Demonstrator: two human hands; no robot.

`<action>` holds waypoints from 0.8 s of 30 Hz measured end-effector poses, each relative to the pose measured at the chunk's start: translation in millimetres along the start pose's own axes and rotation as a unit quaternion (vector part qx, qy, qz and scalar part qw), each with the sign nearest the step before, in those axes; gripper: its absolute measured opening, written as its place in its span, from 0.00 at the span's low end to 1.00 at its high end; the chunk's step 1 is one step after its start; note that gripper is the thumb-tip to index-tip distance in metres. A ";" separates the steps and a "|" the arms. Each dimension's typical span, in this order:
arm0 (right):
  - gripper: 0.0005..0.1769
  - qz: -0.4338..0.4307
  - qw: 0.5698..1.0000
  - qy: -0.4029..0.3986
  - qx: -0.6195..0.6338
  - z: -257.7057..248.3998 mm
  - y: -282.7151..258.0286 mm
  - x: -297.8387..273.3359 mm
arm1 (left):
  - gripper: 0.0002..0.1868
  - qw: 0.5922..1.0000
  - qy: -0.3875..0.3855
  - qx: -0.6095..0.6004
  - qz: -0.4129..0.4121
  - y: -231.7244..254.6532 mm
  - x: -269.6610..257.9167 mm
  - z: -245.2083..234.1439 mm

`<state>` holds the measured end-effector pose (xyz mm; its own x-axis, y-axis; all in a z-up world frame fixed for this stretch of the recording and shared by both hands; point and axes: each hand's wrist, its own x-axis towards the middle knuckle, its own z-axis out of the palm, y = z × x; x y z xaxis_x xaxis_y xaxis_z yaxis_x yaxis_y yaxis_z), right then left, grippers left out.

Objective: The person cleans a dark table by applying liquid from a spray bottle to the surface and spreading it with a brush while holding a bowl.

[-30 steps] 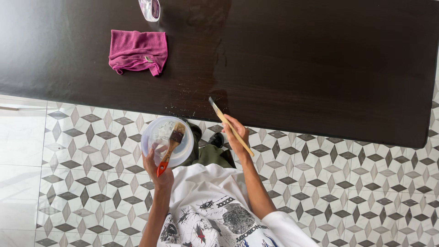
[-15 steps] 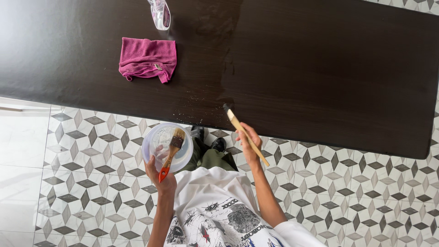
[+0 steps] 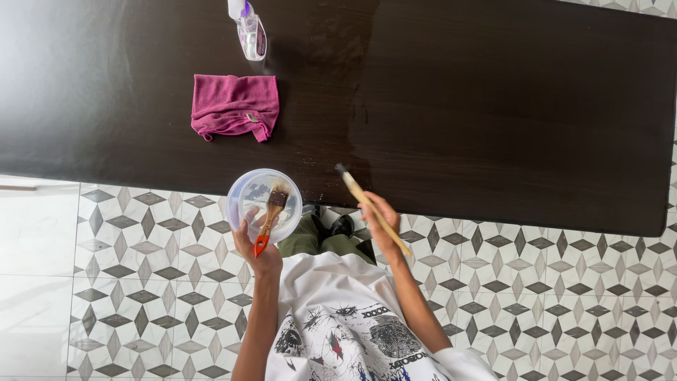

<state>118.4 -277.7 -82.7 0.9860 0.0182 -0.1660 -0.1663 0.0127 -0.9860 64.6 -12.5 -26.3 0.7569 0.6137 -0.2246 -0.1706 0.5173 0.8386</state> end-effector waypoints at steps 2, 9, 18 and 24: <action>0.22 0.028 0.996 0.086 -0.019 -20.1 1.4 4.6 | 0.31 1.000 0.001 -0.005 0.004 3.2 6.3 1.7; 0.21 0.024 0.997 0.069 -0.034 12.9 2.7 20.8 | 0.32 1.000 0.018 -0.008 0.014 -7.0 30.9 -12.1; 0.19 0.020 0.995 0.070 -0.062 -7.3 0.7 16.3 | 0.21 0.960 -0.107 0.146 0.213 -30.1 52.3 -35.8; 0.24 0.032 0.996 0.065 -0.048 9.1 -26.4 27.6 | 0.23 0.992 -0.074 0.020 0.098 -21.7 67.5 -31.3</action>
<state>149.8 -268.5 -61.1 0.9683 -0.1132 -0.2229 -0.2325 -0.0808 -0.9692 99.7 36.4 -75.2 0.7968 0.6040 0.0178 -0.3007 0.3708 0.8787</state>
